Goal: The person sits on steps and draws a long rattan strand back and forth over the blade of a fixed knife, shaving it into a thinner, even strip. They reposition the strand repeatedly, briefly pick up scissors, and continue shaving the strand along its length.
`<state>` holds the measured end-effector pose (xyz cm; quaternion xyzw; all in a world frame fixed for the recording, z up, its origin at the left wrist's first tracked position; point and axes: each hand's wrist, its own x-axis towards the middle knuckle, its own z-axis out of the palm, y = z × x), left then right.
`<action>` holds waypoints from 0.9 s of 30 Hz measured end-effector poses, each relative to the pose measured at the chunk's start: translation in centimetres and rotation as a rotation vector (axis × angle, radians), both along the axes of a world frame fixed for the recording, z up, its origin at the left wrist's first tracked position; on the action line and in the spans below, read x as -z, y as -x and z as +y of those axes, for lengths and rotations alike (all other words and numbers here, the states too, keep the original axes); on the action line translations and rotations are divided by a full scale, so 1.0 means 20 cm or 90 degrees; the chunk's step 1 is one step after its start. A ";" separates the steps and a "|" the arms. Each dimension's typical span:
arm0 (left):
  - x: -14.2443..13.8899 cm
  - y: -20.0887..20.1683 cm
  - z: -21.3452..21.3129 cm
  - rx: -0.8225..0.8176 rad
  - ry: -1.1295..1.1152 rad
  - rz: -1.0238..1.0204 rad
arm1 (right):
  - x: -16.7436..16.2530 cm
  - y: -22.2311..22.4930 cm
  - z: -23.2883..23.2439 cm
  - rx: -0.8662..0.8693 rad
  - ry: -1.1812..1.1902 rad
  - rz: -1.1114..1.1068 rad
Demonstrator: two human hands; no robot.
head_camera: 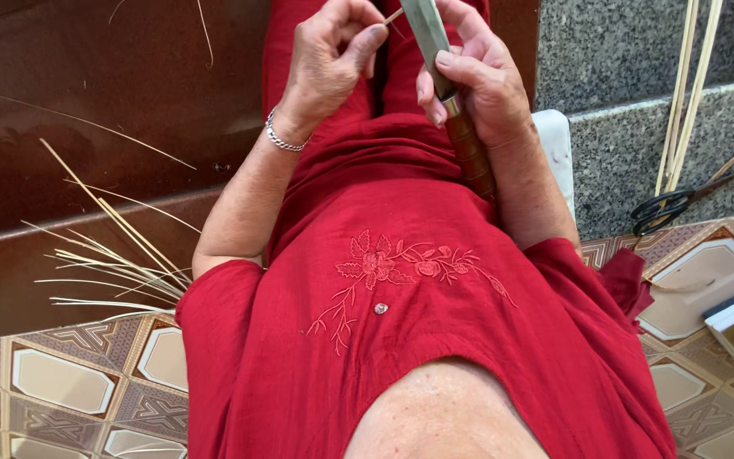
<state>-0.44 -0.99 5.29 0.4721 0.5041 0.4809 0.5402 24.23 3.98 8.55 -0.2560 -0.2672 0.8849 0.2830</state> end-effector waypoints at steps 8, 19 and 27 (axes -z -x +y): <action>-0.11 -0.02 0.03 0.122 0.180 -0.040 | 0.04 -0.18 0.05 0.105 -0.035 -0.033; -0.12 -0.04 -0.01 0.158 0.138 -0.001 | 0.00 -0.11 -0.03 0.020 -0.019 -0.070; -0.17 -0.05 -0.04 0.166 0.189 -0.044 | 0.01 -0.10 -0.08 0.007 -0.022 -0.048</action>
